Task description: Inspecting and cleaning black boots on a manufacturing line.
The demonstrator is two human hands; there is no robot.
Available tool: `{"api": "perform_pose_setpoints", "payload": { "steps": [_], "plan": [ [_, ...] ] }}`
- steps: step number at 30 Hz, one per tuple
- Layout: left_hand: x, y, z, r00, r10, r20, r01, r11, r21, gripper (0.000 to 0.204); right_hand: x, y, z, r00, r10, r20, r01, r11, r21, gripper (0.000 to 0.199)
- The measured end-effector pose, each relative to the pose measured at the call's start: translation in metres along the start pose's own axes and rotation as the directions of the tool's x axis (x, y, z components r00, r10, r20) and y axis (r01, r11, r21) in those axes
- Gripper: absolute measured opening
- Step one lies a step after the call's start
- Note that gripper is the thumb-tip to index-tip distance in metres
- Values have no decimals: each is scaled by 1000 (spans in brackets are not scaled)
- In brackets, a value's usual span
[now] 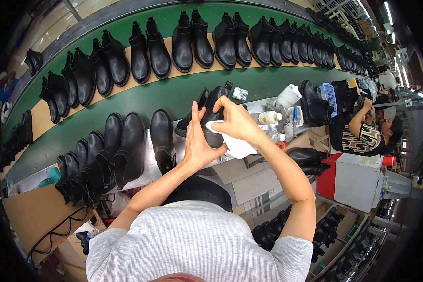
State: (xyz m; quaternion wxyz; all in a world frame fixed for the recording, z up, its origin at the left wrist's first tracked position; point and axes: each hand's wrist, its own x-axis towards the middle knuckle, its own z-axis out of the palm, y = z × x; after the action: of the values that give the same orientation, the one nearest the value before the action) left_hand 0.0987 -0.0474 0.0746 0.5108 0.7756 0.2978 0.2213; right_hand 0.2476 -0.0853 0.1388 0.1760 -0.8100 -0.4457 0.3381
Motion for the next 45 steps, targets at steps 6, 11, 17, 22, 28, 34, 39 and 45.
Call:
{"api": "perform_pose_setpoints", "payload": {
  "steps": [6, 11, 17, 22, 28, 34, 39, 45],
  "plan": [
    [2, -4, -5, 999, -8, 48, 9, 1000, -27, 128, -1, 31, 4, 979, -188, 81, 130, 877, 463, 42],
    [7, -13, -12, 999, 44, 12, -43, 994, -101, 129, 4, 17, 16, 992, -120, -38, 126, 962, 242, 46],
    [12, -15, -33, 996, 26, 90, -9, 982, -186, 130, 9, 37, 24, 940, -342, 4, 256, 712, 653, 60],
    [14, -17, -33, 994, 51, 99, -36, 988, -147, 129, 16, 32, 38, 951, -291, -106, 289, 708, 645, 54],
    [17, -30, -55, 995, -29, -97, -1, 956, -292, 126, -8, 48, 86, 936, -124, -329, 333, 616, 714, 47],
    [26, -27, -56, 999, -19, -47, 8, 975, -223, 126, 4, 83, 152, 946, -40, -323, 150, 934, 324, 42],
    [22, -24, -52, 997, -55, -54, 37, 953, -299, 126, 5, 130, 117, 805, 234, -545, -222, 971, 89, 52],
    [24, -20, -45, 1000, -18, -21, 14, 981, -193, 124, 46, 162, 118, 881, 407, -241, -432, 900, -56, 53]
  ]
}}
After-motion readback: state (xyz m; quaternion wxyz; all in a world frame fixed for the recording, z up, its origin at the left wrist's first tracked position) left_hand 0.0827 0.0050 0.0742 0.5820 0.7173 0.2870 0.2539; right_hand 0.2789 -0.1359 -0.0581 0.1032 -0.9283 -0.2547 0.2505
